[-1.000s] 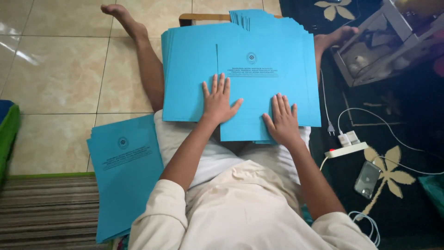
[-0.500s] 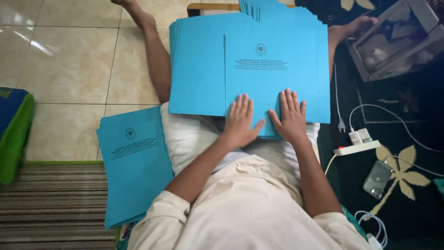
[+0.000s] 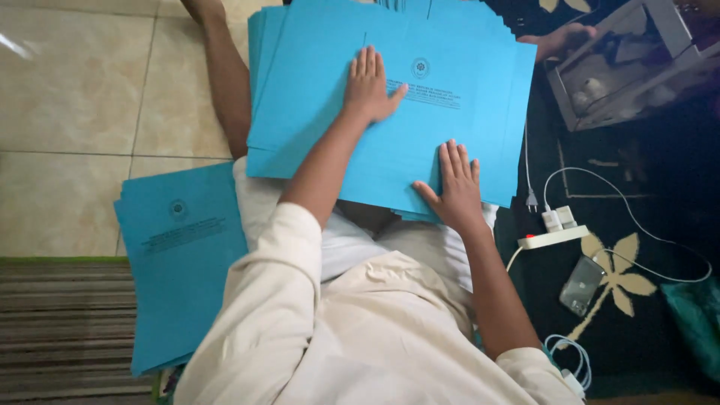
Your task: Manually folding pre-cut blue cardboard sheets into folders and stacking them.
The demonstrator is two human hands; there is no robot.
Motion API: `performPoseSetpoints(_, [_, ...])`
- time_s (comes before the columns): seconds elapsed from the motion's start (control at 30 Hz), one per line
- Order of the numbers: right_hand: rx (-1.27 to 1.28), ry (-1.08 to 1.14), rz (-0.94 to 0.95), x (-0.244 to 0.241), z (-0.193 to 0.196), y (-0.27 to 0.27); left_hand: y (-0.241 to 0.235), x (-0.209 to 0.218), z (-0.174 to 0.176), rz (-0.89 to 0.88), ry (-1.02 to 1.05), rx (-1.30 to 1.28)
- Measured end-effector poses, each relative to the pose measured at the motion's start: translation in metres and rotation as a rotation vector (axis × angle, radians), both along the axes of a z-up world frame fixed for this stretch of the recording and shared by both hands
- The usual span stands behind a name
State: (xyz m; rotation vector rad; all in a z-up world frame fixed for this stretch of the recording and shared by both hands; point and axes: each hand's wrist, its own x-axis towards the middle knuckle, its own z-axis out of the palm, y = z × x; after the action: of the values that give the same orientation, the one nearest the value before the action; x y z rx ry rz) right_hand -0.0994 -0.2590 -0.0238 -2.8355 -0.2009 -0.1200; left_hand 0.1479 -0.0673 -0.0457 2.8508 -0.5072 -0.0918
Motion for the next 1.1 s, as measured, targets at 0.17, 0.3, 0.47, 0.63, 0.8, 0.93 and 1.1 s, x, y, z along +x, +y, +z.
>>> performPoseSetpoints(0.17, [0.02,0.024,-0.005,0.001,0.001,0.0,0.005,0.031,0.006,0.016,0.042,0.035])
performPoseSetpoints(0.3, [0.05,0.011,0.004,-0.003,0.004,0.0,0.02,0.025,0.019,0.008,0.065,0.011])
performPoseSetpoints(0.47, [0.11,-0.011,0.064,-0.009,0.015,-0.011,0.039,-0.02,0.028,0.039,0.027,0.05])
performPoseSetpoints(0.63, [0.18,0.054,0.085,-0.011,0.034,-0.01,0.054,-0.027,0.026,0.011,0.014,0.019])
performPoseSetpoints(0.8, [0.212,0.06,0.075,-0.013,0.039,-0.007,0.068,-0.079,0.041,-0.002,0.177,-0.043])
performPoseSetpoints(0.93, [0.154,-0.068,0.007,-0.002,0.013,-0.009,0.089,-0.152,0.018,-0.075,-0.172,-0.229])
performPoseSetpoints(1.1, [0.103,-0.073,0.062,-0.002,0.017,0.013,0.107,-0.195,-0.009,-0.089,-0.299,-0.646])
